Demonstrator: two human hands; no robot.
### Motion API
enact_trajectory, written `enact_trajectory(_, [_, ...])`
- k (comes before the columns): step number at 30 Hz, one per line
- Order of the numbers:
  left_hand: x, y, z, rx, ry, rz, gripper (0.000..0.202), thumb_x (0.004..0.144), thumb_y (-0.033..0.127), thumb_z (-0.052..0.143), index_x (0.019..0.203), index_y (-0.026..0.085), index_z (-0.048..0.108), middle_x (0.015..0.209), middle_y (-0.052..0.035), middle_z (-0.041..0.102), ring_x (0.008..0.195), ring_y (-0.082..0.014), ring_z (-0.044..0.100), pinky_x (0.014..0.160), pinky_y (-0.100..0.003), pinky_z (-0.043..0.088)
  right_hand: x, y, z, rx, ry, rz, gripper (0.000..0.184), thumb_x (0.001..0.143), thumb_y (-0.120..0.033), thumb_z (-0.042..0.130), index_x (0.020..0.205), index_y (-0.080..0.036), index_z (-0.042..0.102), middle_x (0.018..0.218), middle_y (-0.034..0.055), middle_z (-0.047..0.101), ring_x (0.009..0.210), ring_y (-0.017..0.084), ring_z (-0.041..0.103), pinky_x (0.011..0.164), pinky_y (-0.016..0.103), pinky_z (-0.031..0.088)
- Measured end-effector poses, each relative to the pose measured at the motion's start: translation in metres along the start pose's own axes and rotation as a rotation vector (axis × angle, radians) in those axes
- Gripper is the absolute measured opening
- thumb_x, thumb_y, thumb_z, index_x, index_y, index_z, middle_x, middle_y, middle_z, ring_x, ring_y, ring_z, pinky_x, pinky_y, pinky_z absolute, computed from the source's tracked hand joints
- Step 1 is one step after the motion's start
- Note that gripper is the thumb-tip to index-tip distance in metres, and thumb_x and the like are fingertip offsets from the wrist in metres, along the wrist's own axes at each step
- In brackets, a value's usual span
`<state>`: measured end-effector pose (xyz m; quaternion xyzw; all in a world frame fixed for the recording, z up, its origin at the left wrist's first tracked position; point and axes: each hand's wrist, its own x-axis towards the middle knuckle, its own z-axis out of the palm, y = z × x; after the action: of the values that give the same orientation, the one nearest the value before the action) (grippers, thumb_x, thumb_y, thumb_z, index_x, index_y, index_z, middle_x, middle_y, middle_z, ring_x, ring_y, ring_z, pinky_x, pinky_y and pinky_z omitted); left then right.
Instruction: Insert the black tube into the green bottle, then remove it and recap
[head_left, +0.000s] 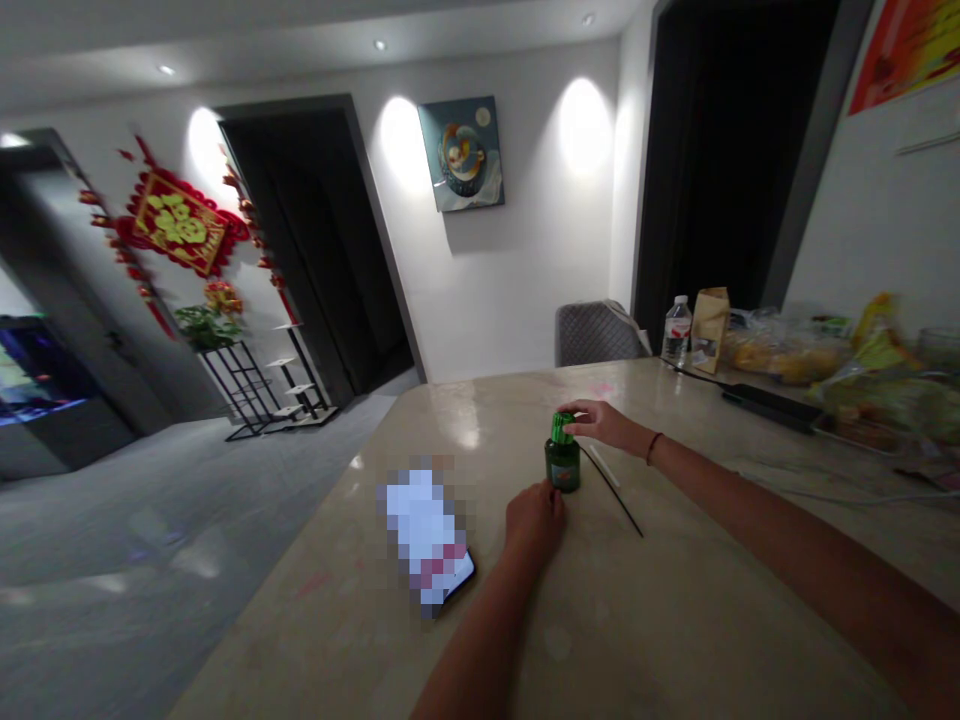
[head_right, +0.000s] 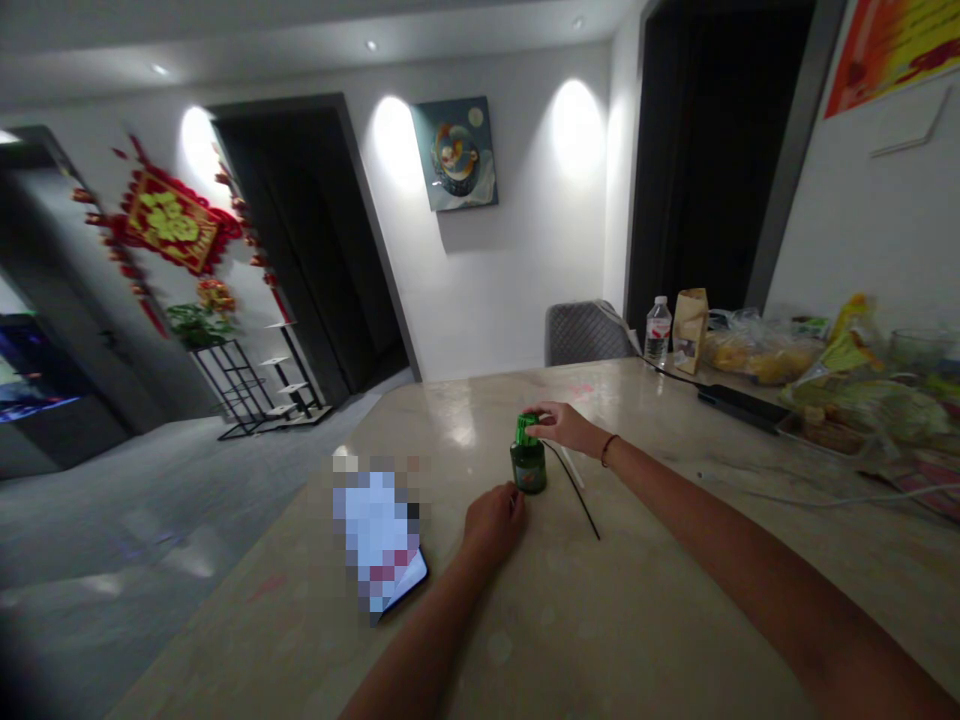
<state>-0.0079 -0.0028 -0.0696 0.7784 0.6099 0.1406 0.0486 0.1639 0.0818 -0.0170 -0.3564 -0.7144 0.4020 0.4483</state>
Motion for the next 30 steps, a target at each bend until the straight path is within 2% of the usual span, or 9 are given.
enact_trajectory(4, [0.002, -0.002, 0.002, -0.071, 0.089, -0.061, 0.032, 0.081, 0.039, 0.038, 0.103, 0.018, 0.049, 0.101, -0.0064, 0.058, 0.096, -0.0168, 0.051, 0.079, -0.025, 0.035, -0.005, -0.002, 0.004, 0.033, -0.053, 0.002, 0.043, 0.060, -0.028, 0.067, 0.098, -0.015, 0.055, 0.094, 0.0054, 0.062, 0.084, 0.016, 0.059, 0.081, 0.035, 0.047])
enact_trajectory(8, [0.012, -0.005, 0.004, -0.188, 0.104, -0.133, 0.068, 0.070, 0.049, 0.053, 0.125, 0.015, 0.031, 0.116, -0.0095, 0.052, 0.106, -0.0178, 0.047, 0.085, -0.024, 0.033, -0.011, 0.000, 0.011, 0.070, -0.045, 0.003, 0.045, 0.063, -0.031, 0.066, 0.103, -0.017, 0.052, 0.091, 0.0045, 0.062, 0.084, 0.016, 0.060, 0.082, 0.036, 0.046])
enact_trajectory(11, [0.017, -0.001, 0.008, -0.213, 0.057, -0.127, 0.078, 0.065, 0.055, 0.056, 0.129, 0.022, 0.025, 0.115, -0.0058, 0.054, 0.102, -0.0174, 0.049, 0.079, -0.024, 0.036, -0.014, 0.004, 0.017, 0.077, 0.015, -0.008, 0.046, 0.063, -0.032, 0.066, 0.103, -0.018, 0.051, 0.090, 0.0042, 0.062, 0.083, 0.016, 0.060, 0.080, 0.036, 0.047])
enact_trajectory(13, [0.018, 0.003, 0.011, -0.181, 0.093, -0.115, 0.075, 0.063, 0.054, 0.058, 0.126, 0.024, 0.029, 0.110, -0.0045, 0.056, 0.098, -0.0181, 0.051, 0.078, -0.025, 0.037, -0.015, 0.006, 0.022, 0.063, 0.076, -0.006, 0.047, 0.062, -0.033, 0.067, 0.103, -0.018, 0.050, 0.088, 0.0038, 0.061, 0.081, 0.016, 0.060, 0.078, 0.035, 0.048])
enact_trajectory(16, [0.015, 0.010, 0.013, -0.136, 0.166, -0.172, 0.067, 0.064, 0.053, 0.058, 0.121, 0.024, 0.038, 0.099, -0.0051, 0.059, 0.092, -0.0192, 0.053, 0.076, -0.026, 0.037, -0.017, 0.007, 0.026, -0.007, 0.148, 0.020, 0.049, 0.059, -0.035, 0.069, 0.101, -0.018, 0.048, 0.086, 0.0031, 0.059, 0.079, 0.016, 0.060, 0.074, 0.033, 0.050])
enact_trajectory(20, [0.010, 0.012, 0.012, -0.128, 0.181, -0.194, 0.055, 0.068, 0.051, 0.055, 0.115, 0.025, 0.045, 0.093, -0.0054, 0.060, 0.090, -0.0190, 0.054, 0.075, -0.026, 0.037, -0.019, 0.000, 0.026, -0.061, 0.145, 0.071, 0.068, 0.056, -0.040, 0.071, 0.113, -0.019, 0.041, 0.093, 0.0048, 0.056, 0.083, 0.016, 0.059, 0.073, 0.032, 0.049])
enact_trajectory(24, [0.008, 0.012, 0.008, -0.115, 0.155, -0.203, 0.055, 0.069, 0.050, 0.055, 0.117, 0.026, 0.044, 0.095, -0.0052, 0.059, 0.090, -0.0182, 0.053, 0.077, -0.026, 0.037, -0.022, -0.013, 0.019, 0.070, 0.066, 0.215, 0.061, 0.074, -0.052, 0.050, 0.123, -0.020, 0.034, 0.103, 0.0083, 0.057, 0.092, 0.017, 0.057, 0.079, 0.032, 0.047])
enact_trajectory(27, [0.007, 0.013, 0.007, -0.095, 0.140, -0.210, 0.057, 0.069, 0.051, 0.054, 0.119, 0.026, 0.042, 0.096, -0.0053, 0.058, 0.091, -0.0183, 0.053, 0.077, -0.026, 0.037, -0.023, -0.019, 0.010, 0.154, 0.015, 0.306, 0.055, 0.080, -0.053, 0.039, 0.126, -0.022, 0.032, 0.109, 0.0082, 0.057, 0.098, 0.017, 0.056, 0.082, 0.032, 0.045])
enact_trajectory(30, [0.007, 0.014, 0.005, -0.084, 0.123, -0.221, 0.057, 0.070, 0.050, 0.054, 0.120, 0.026, 0.041, 0.097, -0.0055, 0.058, 0.091, -0.0181, 0.053, 0.077, -0.025, 0.037, -0.024, -0.021, -0.003, 0.177, 0.009, 0.326, 0.057, 0.083, -0.053, 0.032, 0.128, -0.019, 0.029, 0.089, 0.0066, 0.065, 0.092, 0.018, 0.059, 0.085, 0.034, 0.043])
